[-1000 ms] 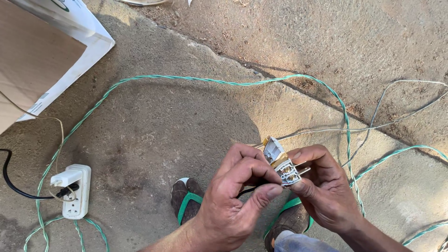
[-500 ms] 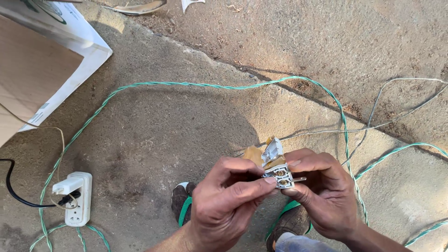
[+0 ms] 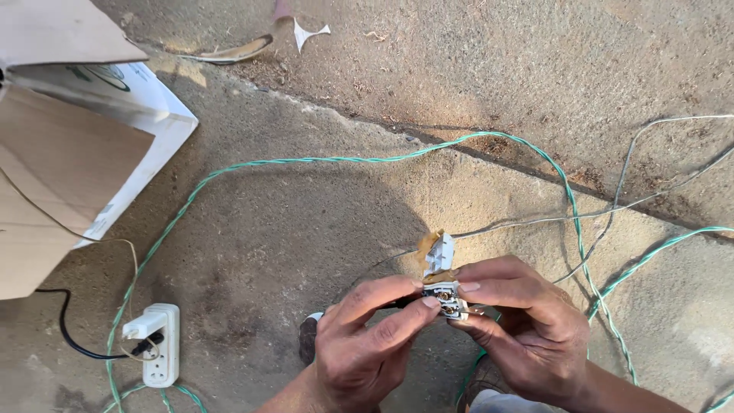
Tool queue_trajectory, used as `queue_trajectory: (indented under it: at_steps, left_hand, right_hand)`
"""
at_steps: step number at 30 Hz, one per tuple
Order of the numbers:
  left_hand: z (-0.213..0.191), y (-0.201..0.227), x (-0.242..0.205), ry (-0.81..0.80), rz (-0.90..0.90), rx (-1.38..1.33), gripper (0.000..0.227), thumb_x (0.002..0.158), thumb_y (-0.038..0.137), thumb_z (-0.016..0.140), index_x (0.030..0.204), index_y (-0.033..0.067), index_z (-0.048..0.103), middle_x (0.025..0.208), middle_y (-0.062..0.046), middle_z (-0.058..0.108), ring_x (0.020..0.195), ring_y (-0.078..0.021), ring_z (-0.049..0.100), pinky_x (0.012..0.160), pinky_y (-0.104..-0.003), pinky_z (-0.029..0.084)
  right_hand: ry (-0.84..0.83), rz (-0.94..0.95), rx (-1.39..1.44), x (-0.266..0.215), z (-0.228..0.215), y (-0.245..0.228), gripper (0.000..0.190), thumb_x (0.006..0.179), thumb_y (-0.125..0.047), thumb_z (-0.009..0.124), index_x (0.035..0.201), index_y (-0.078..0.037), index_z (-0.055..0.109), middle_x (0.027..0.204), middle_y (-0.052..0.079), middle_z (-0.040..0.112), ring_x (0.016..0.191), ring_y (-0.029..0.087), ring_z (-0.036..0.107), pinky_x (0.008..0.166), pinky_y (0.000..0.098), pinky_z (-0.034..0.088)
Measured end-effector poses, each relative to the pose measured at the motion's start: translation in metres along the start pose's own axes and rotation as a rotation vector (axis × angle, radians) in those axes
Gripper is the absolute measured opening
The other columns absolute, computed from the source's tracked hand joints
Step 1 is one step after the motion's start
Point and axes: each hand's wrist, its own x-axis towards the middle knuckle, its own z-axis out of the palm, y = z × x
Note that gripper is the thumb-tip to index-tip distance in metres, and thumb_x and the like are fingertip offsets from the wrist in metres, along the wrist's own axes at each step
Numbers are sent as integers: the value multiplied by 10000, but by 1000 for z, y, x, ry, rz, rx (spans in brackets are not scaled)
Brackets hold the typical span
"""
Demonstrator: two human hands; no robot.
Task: The person sits on the concrete floor and pulls apart electrical plugs and sockets by hand, separating the plastic housings and metal contact parts. Discarded housings and scrap are placed into a cardboard box beside them.
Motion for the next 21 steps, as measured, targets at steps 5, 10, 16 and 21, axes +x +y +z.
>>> queue_trajectory:
  at_steps: [5, 10, 16, 21]
  left_hand:
    - [5, 1, 3, 6, -1, 5, 322, 852, -33, 832, 1133, 87, 733, 1139, -101, 710, 965, -228, 776, 802, -323, 655]
    - [0, 2, 9, -47, -52, -25, 335, 858, -40, 826, 1152, 95, 736, 1154, -91, 714, 1001, -220, 775, 849, -327, 659]
    - [-10, 8, 13, -141, -50, 66, 344, 842, -25, 806, 1151, 118, 758, 1163, -81, 713, 1028, -233, 762, 868, -338, 647]
    - [-12, 17, 13, -69, -85, -18, 266, 917, 17, 835, 1147, 106, 735, 1159, -80, 692, 1035, -227, 743, 885, -329, 629]
  right_hand:
    - [-7, -9, -70, 4, -5, -3, 376, 888, 35, 772, 1223, -64, 632, 1178, 151, 705, 1051, 195, 749, 887, 291, 635]
    - [-18, -6, -85, 0, -10, 2, 371, 882, 37, 773, 1210, -68, 634, 1183, 135, 709, 1069, 187, 753, 895, 289, 642]
    - [7, 155, 265, -11, -10, 14, 331, 921, 102, 717, 1222, -17, 647, 1226, 182, 671, 1128, 224, 704, 972, 339, 605]
    - [-14, 134, 329, -1, 1, 1, 360, 905, 90, 735, 1232, 5, 612, 1280, 177, 628, 1184, 227, 658, 1043, 349, 555]
